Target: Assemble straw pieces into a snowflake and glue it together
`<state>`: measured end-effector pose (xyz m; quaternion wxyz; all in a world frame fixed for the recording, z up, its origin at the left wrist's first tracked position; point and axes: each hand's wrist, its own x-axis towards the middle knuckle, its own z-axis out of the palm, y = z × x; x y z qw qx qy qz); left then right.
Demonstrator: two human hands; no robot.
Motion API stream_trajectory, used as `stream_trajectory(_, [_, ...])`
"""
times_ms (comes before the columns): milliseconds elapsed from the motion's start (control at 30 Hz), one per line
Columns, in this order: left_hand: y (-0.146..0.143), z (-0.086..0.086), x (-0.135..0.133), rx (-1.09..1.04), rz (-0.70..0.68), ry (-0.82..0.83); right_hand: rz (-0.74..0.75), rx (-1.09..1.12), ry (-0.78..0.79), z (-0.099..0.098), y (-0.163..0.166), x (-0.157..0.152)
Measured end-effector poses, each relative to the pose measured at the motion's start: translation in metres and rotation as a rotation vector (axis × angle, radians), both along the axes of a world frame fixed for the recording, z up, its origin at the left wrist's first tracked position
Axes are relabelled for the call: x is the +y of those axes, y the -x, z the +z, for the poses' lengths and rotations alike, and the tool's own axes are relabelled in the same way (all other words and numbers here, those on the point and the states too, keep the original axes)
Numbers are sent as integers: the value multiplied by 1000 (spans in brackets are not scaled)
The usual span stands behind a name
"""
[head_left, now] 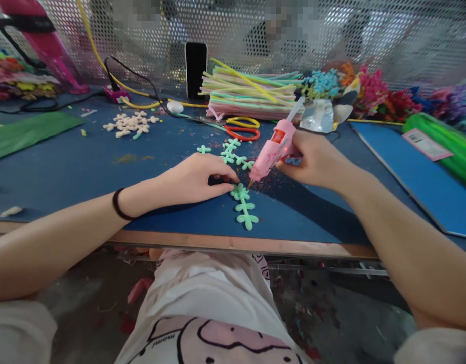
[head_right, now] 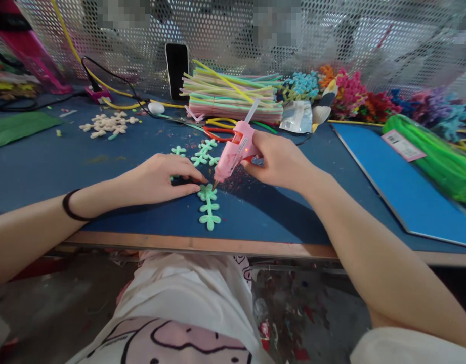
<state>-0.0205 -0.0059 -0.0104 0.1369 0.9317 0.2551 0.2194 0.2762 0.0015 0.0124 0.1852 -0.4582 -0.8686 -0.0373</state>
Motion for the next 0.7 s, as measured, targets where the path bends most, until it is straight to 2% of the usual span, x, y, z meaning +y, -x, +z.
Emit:
stream_trajectory(133, [0, -2, 0, 6, -9, -23, -58, -54, -4, 3, 3, -2])
stream_trajectory(433, [-1, -1, -3, 40, -7, -38, -64, -36, 83, 5, 6, -5])
stream_trajectory(700, [-1, -1, -3, 51, -4, -51, -36, -29, 17, 2, 6, -1])
